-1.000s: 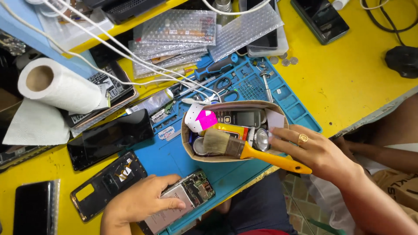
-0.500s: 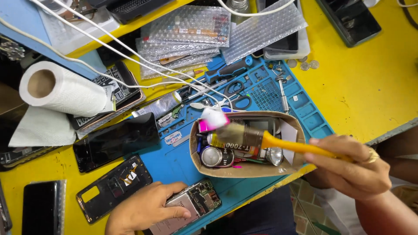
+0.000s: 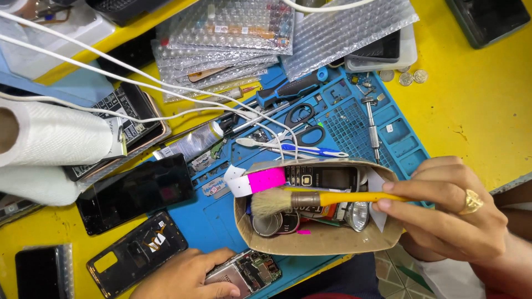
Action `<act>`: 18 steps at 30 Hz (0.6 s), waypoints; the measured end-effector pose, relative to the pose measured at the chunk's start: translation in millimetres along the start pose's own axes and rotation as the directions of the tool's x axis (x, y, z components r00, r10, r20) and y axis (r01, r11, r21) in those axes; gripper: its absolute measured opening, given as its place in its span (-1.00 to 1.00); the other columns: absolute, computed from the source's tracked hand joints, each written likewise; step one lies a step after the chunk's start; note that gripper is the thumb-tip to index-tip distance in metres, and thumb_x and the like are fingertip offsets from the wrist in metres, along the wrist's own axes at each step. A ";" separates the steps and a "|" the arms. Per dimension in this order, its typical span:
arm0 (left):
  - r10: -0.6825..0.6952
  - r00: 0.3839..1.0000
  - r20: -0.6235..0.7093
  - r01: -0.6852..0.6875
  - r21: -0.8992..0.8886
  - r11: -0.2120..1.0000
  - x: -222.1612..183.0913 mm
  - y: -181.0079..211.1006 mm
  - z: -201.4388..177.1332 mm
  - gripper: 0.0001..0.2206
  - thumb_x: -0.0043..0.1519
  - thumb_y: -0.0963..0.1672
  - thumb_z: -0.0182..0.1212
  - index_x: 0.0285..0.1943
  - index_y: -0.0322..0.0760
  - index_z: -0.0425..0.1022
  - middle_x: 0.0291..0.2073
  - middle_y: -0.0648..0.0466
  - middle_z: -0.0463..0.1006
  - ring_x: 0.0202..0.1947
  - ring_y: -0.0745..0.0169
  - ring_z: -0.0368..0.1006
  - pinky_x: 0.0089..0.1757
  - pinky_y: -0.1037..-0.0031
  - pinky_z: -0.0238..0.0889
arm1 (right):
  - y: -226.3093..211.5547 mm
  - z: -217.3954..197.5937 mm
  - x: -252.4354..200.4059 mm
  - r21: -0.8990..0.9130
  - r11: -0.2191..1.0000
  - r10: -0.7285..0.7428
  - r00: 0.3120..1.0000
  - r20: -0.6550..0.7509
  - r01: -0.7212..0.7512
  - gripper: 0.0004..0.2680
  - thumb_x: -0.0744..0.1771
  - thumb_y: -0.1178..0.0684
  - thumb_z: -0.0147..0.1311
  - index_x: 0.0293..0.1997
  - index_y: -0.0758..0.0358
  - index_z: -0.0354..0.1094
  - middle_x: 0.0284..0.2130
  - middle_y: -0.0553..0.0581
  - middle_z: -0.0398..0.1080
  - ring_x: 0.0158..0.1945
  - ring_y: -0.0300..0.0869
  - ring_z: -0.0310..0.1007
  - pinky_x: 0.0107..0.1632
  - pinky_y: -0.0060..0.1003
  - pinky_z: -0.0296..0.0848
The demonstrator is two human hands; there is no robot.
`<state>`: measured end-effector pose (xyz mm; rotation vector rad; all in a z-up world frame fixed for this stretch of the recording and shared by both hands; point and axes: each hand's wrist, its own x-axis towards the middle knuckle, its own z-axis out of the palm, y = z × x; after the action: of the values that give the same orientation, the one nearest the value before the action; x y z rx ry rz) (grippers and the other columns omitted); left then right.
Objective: The person disassembles a smartphone, removes the battery, and uses a tool to manipulate internal components. They then reassemble the phone, connect a charging cable, and test the device before placing it back on the workbench.
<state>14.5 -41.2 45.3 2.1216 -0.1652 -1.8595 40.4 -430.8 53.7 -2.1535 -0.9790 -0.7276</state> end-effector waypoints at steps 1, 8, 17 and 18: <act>-0.018 1.000 0.018 0.018 0.002 1.000 -0.5 0.2 -0.6 -0.53 0.17 0.25 0.20 0.26 0.45 0.48 -0.19 0.27 0.64 -0.09 0.35 0.50 -0.13 0.55 0.28 | -1.1 -3.6 2.7 0.007 1.000 0.002 0.994 0.114 -0.003 -0.83 0.35 0.15 -0.07 -0.16 0.29 0.51 -0.19 0.25 0.51 -0.24 -0.01 0.38 -0.14 -0.14 0.45; 0.042 0.997 -0.063 -0.044 -0.023 0.999 0.0 -1.0 4.1 -0.62 0.15 0.23 0.28 0.07 0.28 0.55 -0.16 0.33 0.74 -0.13 0.34 0.62 -0.14 0.53 0.33 | -5.3 -1.4 20.2 -0.127 0.981 -0.096 0.940 0.327 0.144 -0.84 0.39 0.09 -0.03 -0.02 0.24 0.48 -0.07 0.17 0.46 -0.15 -0.02 0.42 -0.03 -0.11 0.36; 0.105 0.992 -0.073 -0.100 0.077 0.992 -4.3 -0.7 8.3 -0.41 0.20 0.25 0.08 0.38 0.19 0.32 -0.05 0.14 0.56 -0.02 0.13 0.33 -0.09 0.33 0.19 | -31.9 31.2 -4.2 -0.179 0.948 0.090 0.316 0.944 0.264 -0.87 0.27 0.15 0.01 -0.15 0.05 0.32 -0.52 0.00 0.51 -0.55 0.04 0.60 -0.59 0.04 0.51; 0.101 0.991 -0.085 -0.095 0.065 0.993 -4.6 -0.1 9.8 -0.41 0.20 0.25 0.08 0.38 0.19 0.32 -0.05 0.14 0.56 -0.02 0.13 0.33 -0.09 0.33 0.19 | -31.2 34.7 3.9 -0.169 0.946 0.076 0.317 0.945 0.277 -0.87 0.27 0.15 0.01 -0.15 0.05 0.32 -0.52 0.00 0.51 -0.55 0.04 0.60 -0.59 0.04 0.51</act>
<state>4.1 -41.4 48.6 2.1893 -0.3037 -1.7231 25.1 -387.5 44.8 -2.8283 -1.6702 0.6003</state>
